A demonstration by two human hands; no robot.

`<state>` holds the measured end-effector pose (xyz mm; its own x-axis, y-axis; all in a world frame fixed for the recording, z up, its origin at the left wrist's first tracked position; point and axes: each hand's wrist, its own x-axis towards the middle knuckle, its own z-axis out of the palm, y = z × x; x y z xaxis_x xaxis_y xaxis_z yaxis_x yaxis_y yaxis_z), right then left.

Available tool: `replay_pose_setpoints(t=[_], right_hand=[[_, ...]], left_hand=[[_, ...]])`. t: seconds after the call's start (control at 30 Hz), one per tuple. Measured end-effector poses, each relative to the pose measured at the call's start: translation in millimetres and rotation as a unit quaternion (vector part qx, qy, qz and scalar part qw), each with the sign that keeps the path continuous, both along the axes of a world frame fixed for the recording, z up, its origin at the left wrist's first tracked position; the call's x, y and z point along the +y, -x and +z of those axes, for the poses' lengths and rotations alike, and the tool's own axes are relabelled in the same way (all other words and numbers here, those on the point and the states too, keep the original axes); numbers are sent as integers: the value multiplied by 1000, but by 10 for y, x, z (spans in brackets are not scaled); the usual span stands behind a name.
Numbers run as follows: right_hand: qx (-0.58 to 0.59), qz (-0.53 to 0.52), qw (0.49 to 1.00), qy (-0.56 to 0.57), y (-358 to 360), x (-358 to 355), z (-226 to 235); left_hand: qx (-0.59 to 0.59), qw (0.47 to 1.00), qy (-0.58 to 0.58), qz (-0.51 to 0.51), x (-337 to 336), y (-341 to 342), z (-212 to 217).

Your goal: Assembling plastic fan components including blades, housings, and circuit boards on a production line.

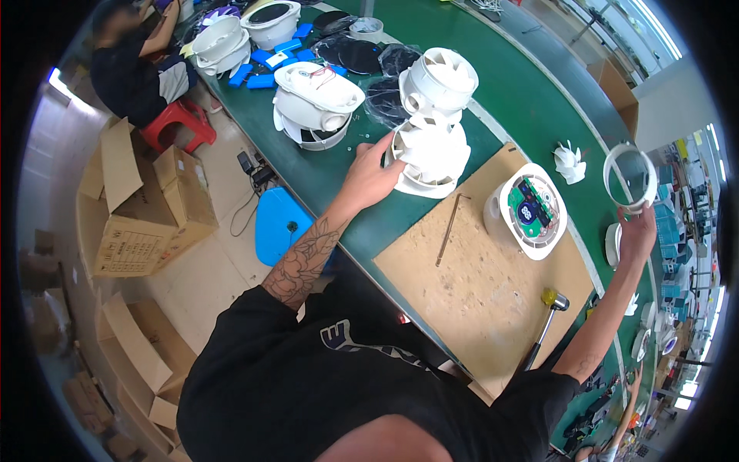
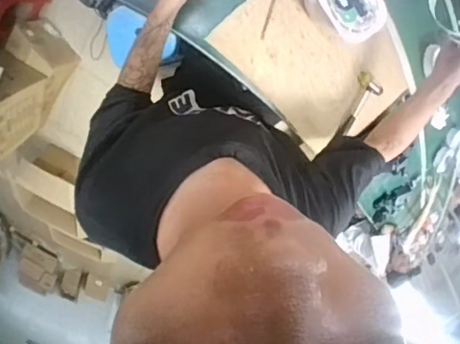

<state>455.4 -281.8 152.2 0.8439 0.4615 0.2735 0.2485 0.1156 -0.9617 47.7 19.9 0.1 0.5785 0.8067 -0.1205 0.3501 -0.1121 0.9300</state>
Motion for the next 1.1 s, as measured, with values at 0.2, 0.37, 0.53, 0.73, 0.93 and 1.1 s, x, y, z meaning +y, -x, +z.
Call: replay_pose_setpoints(t=[0.2, 0.37, 0.53, 0.73, 0.93, 1.1], right_hand=[[193, 335, 882, -268, 1068, -6, 270], [260, 243, 901, -246, 1919, 232, 134], [292, 302, 875, -240, 2266, 251, -209], [140, 219, 965, 28, 2600, 482, -149], [19, 280, 934, 222, 2520, 1162, -37], [-60, 277, 878, 386, 2599, 1472, 174]], left_hand=[[30, 997, -74, 3, -44, -257, 0], [-75, 992, -79, 65, -42, -399, -190], [-125, 984, -73, 108, -87, -422, -177], [-134, 977, 98, 137, 28, -207, 27], [-350, 864, 362, 24, -46, 173, 118], [-337, 916, 218, -22, -430, 468, 470]])
